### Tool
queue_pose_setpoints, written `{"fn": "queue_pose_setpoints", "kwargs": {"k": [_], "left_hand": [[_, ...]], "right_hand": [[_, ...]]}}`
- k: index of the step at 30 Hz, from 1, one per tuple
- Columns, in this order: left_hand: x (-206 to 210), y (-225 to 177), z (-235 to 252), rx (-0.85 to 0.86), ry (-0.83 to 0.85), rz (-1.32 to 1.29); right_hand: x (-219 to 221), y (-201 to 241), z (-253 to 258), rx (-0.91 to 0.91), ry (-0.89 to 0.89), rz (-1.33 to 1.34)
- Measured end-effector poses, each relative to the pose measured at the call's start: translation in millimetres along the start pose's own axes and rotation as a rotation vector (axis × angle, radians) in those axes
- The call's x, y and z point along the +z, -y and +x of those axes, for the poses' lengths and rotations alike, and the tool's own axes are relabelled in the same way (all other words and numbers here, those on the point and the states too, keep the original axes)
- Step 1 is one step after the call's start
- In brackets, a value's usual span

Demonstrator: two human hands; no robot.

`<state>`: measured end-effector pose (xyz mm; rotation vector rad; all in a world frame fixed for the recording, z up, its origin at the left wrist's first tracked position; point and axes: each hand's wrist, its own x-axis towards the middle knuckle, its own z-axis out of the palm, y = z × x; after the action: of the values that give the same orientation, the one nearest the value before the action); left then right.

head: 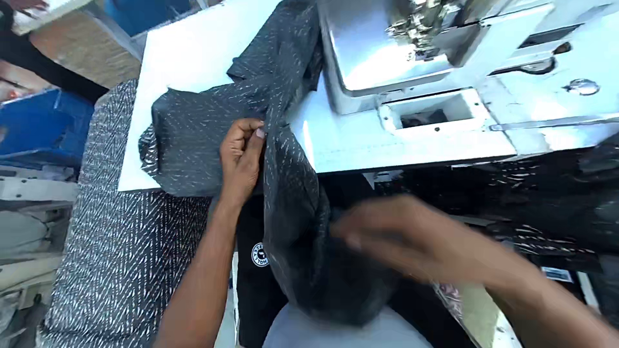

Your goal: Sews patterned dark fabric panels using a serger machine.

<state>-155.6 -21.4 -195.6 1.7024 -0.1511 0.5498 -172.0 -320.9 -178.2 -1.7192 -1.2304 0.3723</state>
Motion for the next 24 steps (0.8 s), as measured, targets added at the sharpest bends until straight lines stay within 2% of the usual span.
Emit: {"fn": "queue_pose_setpoints", "kwargs": {"k": [3,6,9,14,16,20,24], "left_hand": [[-3,1,-3,-0.059,-0.01,-0.096],[-3,2,-1,-0.118,-0.001,-0.193],[-4,5,-2,-0.136,0.007,-0.279],[-5,5,-4,-0.135,0.005,-0.31],[-4,4,-5,-0.091,-0.046,-0.231],[-2,1,-9,0.098,-0.136,0.042],[-1,2,-9,0.264,-0.179,0.199]], "right_hand": [[-9,-16,55,0.105,-0.288,-0.253],[-6,-23,100,0.066,-0.469,-0.306],[-3,-33,124,-0.012,-0.484,-0.3],[5,-38,136,-0.04,-0.518,-0.312],[6,-40,133,-0.067,-0.555,-0.322],[11,-41,125,-0.14,-0.629,-0.419],[14,-44,124,-0.202,-0.675,-0.481]]}}
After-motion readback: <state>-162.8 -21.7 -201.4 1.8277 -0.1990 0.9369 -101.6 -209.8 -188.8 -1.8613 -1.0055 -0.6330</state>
